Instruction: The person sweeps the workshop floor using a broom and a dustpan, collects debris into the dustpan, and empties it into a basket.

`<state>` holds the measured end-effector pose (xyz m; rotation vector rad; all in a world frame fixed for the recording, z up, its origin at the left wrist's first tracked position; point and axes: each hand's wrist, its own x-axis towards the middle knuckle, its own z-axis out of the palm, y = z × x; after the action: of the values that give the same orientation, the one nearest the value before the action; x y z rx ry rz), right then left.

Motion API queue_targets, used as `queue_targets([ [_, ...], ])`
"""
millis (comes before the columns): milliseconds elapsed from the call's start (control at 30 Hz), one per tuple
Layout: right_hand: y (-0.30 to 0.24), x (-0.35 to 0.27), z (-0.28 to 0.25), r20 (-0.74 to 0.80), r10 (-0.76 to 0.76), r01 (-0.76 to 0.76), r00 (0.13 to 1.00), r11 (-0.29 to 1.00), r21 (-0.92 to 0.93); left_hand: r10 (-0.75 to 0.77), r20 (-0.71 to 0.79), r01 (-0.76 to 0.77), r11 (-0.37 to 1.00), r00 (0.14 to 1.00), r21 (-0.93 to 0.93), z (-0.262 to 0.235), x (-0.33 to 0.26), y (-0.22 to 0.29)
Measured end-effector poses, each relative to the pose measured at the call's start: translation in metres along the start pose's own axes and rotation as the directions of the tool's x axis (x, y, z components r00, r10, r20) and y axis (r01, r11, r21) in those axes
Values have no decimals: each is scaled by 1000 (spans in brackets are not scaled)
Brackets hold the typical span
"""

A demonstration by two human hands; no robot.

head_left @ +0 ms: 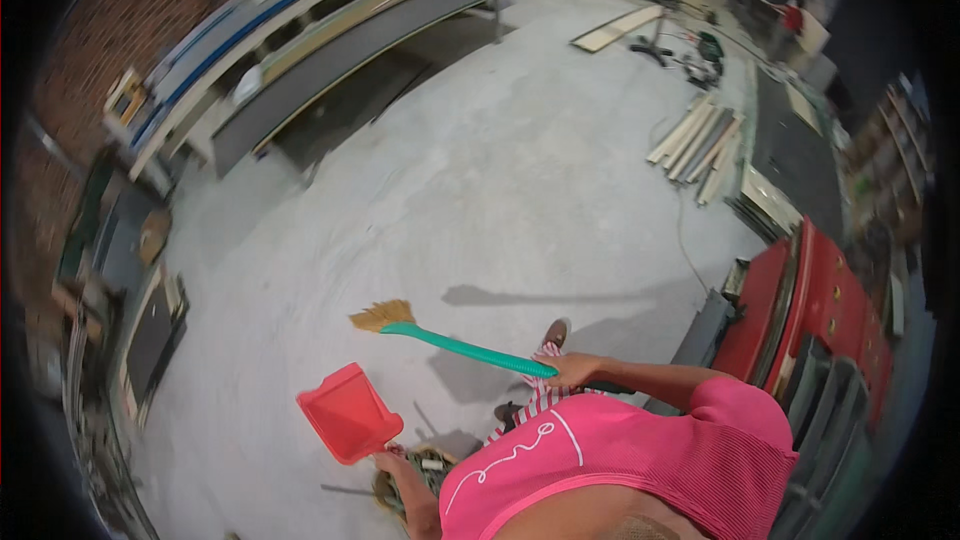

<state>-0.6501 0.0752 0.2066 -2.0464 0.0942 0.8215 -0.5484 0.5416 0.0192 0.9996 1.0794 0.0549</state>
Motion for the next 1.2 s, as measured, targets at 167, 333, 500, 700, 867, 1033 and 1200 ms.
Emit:
queue_targets([
  [167,53,10,-30,-226,58,-28,973,991,133,-274,562,409,904,781,-128,144,-37,-56],
  [333,50,34,-71,-250,143,-96,958,977,192,-627,419,725,677,657,-124,252,-53,-129],
  [500,18,26,-124,-191,208,-160,959,958,237,-876,-77,863,482,476,-148,358,-140,-162],
  [700,50,36,-162,-119,-42,47,992,998,38,-728,359,630,686,585,365,410,-185,-182],
  [867,66,29,-200,-56,-76,75,996,997,-25,-722,393,581,692,569,429,446,-218,-217],
  [1033,-20,-66,-339,-655,-364,527,662,848,61,-698,433,530,716,571,454,468,-236,-236],
  [1200,-134,-240,-383,-862,-453,810,-227,404,-425,-696,454,464,714,557,524,476,-258,-257],
])
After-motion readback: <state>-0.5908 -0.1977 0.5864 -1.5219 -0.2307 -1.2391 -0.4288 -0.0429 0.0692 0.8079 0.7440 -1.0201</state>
